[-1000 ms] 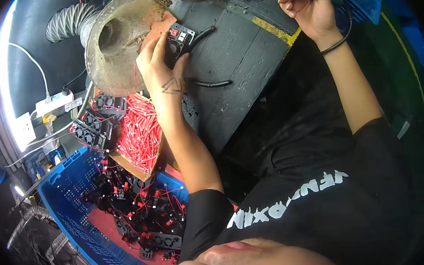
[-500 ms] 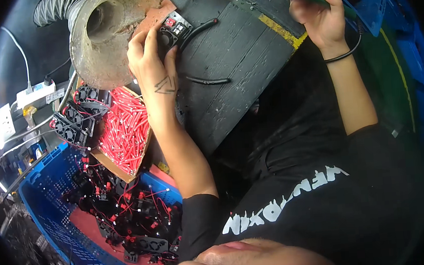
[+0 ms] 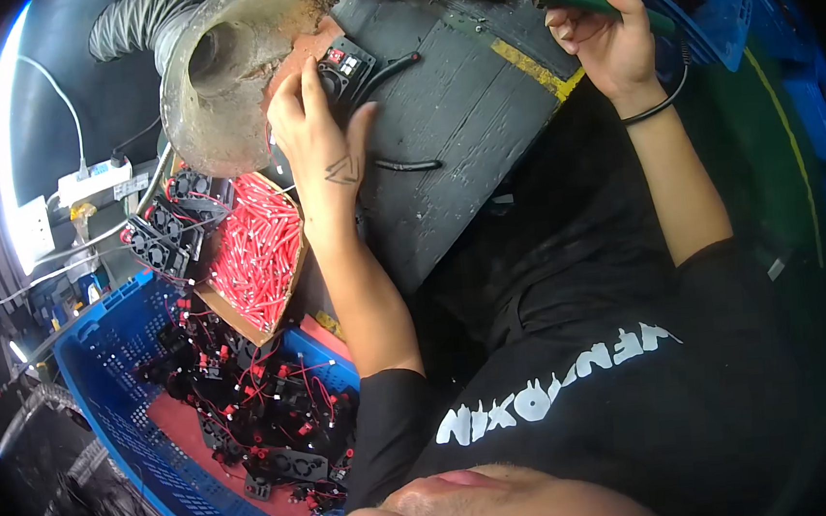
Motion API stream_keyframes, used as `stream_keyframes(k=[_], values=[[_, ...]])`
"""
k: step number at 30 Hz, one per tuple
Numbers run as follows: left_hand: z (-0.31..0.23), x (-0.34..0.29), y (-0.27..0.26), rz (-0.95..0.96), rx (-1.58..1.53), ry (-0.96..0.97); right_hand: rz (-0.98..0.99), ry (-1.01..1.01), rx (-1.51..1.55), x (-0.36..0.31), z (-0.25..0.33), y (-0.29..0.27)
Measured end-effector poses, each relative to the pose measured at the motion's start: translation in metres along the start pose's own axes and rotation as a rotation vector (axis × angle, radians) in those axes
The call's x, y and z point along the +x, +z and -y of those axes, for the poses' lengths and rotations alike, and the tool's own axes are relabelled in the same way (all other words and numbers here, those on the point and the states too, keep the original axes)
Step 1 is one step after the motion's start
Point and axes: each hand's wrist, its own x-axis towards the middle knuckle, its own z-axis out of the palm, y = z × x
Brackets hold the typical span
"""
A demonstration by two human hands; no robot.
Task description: Soldering wires onto small electronic fan units at a factory workbench.
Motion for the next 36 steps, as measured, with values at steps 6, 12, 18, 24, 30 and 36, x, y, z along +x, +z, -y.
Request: stream_keyframes(k=[6, 12, 18, 24, 30, 36], values=[[0.01, 0.008, 0.005, -0.005, 0.03, 0.061, -0.031, 0.004, 0.035, -0.003, -0.001, -0.004], [0.015, 0.01, 0.008, -0.052, 0.065, 0.065, 0.011, 0.003, 0.035, 0.001, 0.0, -0.002], [0.015, 0.007, 0.011, -0.025, 0.095, 0.02, -0.029, 0.006, 0.008, 0.003, 0.0, -0.002], [0.0, 0.006, 0.005, -0.066, 0.221, -0.006, 0.005, -0.017, 0.028, 0.002, -0.001, -0.004], [-0.021, 0.002, -0.016, 0.015, 0.284, -0.077, -0.013, -0.028, -0.015, 0.001, -0.002, -0.002], [-0.026, -0.04, -0.079, -0.041, 0.029, -0.077, -0.027, -0.006, -0.026, -0.001, -0.001, -0.001]])
